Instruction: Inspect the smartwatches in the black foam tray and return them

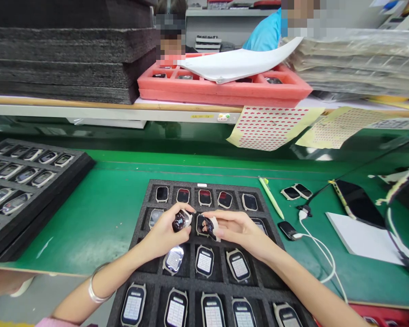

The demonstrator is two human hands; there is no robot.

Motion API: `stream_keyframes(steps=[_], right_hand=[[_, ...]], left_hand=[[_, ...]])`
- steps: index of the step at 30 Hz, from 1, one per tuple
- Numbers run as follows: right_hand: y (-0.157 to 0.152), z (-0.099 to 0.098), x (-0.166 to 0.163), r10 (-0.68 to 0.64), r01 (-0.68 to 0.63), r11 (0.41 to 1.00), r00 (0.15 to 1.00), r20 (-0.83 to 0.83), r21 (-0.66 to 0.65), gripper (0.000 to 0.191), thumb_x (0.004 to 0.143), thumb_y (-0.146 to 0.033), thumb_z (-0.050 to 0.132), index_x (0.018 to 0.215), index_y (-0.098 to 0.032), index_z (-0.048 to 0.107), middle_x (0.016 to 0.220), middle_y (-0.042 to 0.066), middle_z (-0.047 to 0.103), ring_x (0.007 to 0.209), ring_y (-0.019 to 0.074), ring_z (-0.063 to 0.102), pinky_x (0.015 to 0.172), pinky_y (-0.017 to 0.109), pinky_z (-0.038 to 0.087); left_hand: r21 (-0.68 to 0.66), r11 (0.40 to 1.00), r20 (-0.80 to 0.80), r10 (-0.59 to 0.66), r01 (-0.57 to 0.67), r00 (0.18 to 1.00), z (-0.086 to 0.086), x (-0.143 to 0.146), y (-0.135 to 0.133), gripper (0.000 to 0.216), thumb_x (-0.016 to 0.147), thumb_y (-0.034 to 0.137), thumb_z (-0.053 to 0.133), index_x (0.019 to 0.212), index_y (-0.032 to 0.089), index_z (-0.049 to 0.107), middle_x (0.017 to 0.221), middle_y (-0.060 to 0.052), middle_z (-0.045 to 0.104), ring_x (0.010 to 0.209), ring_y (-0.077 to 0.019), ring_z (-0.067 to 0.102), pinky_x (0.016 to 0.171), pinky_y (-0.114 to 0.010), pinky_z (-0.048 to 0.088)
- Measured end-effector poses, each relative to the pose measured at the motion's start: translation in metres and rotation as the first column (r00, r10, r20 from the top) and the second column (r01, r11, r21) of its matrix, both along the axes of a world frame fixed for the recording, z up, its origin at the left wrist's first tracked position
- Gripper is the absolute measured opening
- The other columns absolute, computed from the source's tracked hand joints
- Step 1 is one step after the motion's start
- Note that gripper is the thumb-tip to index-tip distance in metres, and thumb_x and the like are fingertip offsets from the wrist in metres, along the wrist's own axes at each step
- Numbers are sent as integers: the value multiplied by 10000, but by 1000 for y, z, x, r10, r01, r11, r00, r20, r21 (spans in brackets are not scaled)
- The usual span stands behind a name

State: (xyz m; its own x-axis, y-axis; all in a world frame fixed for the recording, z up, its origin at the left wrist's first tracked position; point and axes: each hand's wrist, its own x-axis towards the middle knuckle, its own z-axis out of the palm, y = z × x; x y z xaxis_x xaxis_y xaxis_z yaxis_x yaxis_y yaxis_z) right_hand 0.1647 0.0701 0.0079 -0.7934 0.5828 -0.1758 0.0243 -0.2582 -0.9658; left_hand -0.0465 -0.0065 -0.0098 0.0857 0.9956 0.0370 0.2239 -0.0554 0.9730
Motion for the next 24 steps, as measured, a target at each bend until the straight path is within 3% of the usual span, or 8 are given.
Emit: stream_keyframes(steps=[24], right_hand=[[1, 0, 2, -42, 42, 999, 999, 2, 23, 351, 805, -253, 692, 1152, -222, 650, 1018, 60, 680, 965, 201, 636, 888, 330, 473]], left_hand=[[-10, 999, 33, 40, -40, 999, -2, 0, -1, 349, 779, 124, 501, 1119, 195, 465, 830, 12, 519, 711, -140, 495, 670, -238, 399]])
